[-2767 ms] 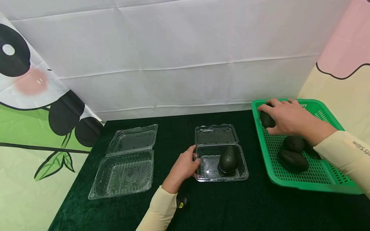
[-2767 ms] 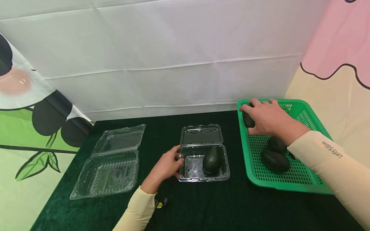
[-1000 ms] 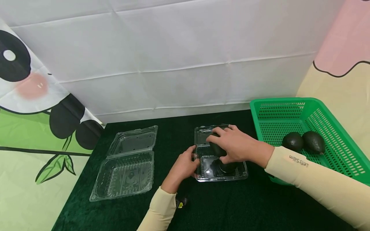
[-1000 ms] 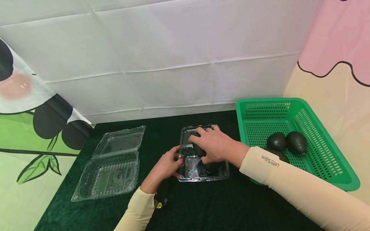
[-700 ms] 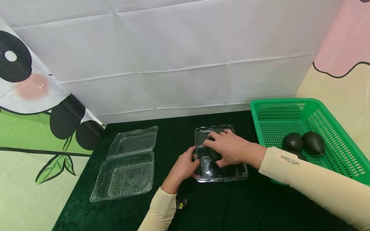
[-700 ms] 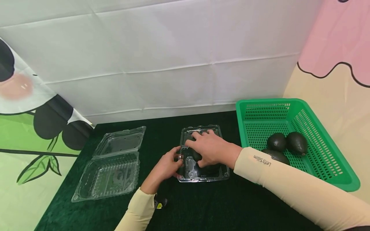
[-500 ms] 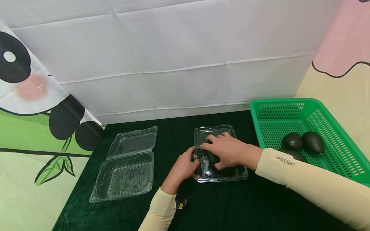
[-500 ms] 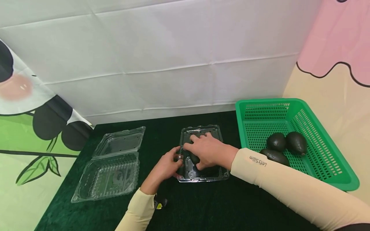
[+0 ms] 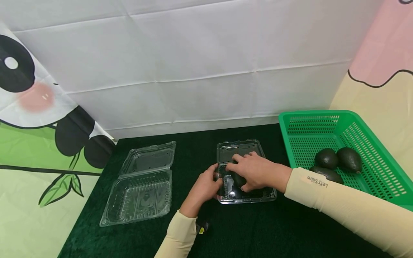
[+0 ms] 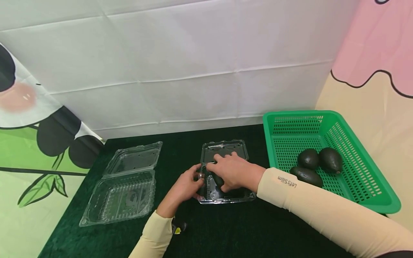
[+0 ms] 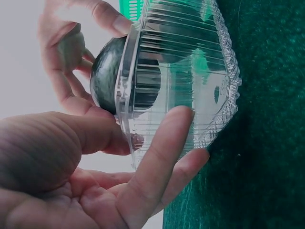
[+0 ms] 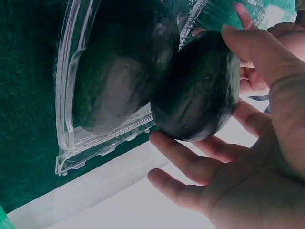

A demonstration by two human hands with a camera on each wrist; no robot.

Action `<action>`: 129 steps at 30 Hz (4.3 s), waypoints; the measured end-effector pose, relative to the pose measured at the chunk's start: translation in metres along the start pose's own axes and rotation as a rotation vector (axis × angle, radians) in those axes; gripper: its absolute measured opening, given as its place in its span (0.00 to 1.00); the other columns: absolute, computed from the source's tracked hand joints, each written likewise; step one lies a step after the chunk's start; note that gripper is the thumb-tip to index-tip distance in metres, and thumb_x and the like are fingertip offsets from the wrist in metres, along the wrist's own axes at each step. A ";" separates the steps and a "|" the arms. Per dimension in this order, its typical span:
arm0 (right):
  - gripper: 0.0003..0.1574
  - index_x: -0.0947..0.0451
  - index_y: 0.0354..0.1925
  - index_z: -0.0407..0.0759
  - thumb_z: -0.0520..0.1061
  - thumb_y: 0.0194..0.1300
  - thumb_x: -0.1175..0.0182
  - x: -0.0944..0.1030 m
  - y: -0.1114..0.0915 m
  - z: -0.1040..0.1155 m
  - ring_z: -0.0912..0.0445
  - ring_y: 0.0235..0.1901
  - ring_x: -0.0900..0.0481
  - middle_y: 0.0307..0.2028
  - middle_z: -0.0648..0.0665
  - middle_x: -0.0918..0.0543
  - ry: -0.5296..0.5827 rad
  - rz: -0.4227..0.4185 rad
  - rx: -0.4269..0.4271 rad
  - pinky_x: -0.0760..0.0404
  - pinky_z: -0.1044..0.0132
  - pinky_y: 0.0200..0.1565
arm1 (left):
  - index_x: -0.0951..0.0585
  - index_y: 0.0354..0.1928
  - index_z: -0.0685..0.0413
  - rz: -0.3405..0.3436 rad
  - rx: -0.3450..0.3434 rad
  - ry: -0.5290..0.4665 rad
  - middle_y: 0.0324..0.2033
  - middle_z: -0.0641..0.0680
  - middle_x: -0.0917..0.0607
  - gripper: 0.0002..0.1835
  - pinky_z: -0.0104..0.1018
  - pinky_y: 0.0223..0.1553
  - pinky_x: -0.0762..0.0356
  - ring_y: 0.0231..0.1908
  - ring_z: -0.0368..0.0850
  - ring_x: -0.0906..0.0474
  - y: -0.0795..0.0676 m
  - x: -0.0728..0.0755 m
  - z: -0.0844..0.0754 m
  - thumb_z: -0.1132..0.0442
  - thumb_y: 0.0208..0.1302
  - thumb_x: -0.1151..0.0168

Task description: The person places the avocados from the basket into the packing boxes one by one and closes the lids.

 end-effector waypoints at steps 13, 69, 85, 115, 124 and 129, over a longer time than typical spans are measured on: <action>0.49 0.31 0.72 0.57 0.59 0.56 0.22 -0.001 -0.001 -0.002 0.37 0.61 0.23 0.69 0.36 0.30 0.007 0.027 -0.025 0.30 0.35 0.64 | 0.42 0.80 0.56 0.009 0.003 -0.001 0.60 0.64 0.22 0.37 0.42 0.32 0.15 0.34 0.47 0.17 -0.001 0.000 0.001 0.63 0.73 0.41; 0.41 0.33 0.73 0.44 0.53 0.69 0.31 0.028 -0.013 -0.036 0.43 0.48 0.17 0.65 0.32 0.28 0.121 -0.132 -0.165 0.17 0.44 0.51 | 0.41 0.79 0.59 -0.045 0.001 0.022 0.62 0.68 0.22 0.35 0.41 0.29 0.16 0.32 0.48 0.15 -0.013 0.016 0.009 0.66 0.73 0.42; 0.42 0.39 0.76 0.41 0.51 0.71 0.36 0.027 -0.014 -0.051 0.46 0.44 0.19 0.66 0.29 0.31 0.339 -0.225 -0.294 0.16 0.51 0.43 | 0.42 0.79 0.58 -0.053 -0.002 0.001 0.64 0.69 0.24 0.36 0.41 0.27 0.15 0.32 0.51 0.14 -0.019 0.025 0.017 0.67 0.73 0.43; 0.50 0.52 0.81 0.40 0.53 0.73 0.40 -0.015 -0.025 -0.039 0.24 0.72 0.44 0.77 0.22 0.54 0.599 -0.417 -0.402 0.34 0.29 0.65 | 0.47 0.80 0.60 -0.071 -0.017 -0.017 0.64 0.71 0.25 0.39 0.42 0.24 0.15 0.29 0.52 0.14 -0.020 0.026 0.019 0.69 0.71 0.43; 0.50 0.54 0.81 0.40 0.56 0.76 0.42 -0.026 -0.020 -0.037 0.24 0.72 0.47 0.77 0.22 0.56 0.625 -0.408 -0.457 0.37 0.29 0.66 | 0.48 0.80 0.59 -0.058 -0.010 -0.001 0.66 0.71 0.26 0.41 0.43 0.26 0.15 0.29 0.52 0.14 -0.019 0.025 0.018 0.70 0.70 0.43; 0.51 0.54 0.81 0.40 0.58 0.75 0.43 -0.033 -0.020 -0.040 0.25 0.73 0.46 0.78 0.23 0.55 0.662 -0.446 -0.502 0.38 0.29 0.67 | 0.48 0.80 0.60 -0.050 -0.007 -0.002 0.66 0.69 0.26 0.40 0.44 0.26 0.15 0.25 0.50 0.15 -0.018 0.025 0.018 0.70 0.70 0.44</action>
Point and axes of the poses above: each hand's wrist, its own y-axis towards the middle knuckle, its own x-axis out of the back of the hand, z = x × y, the point moved 9 cm from there along y, towards the middle knuckle
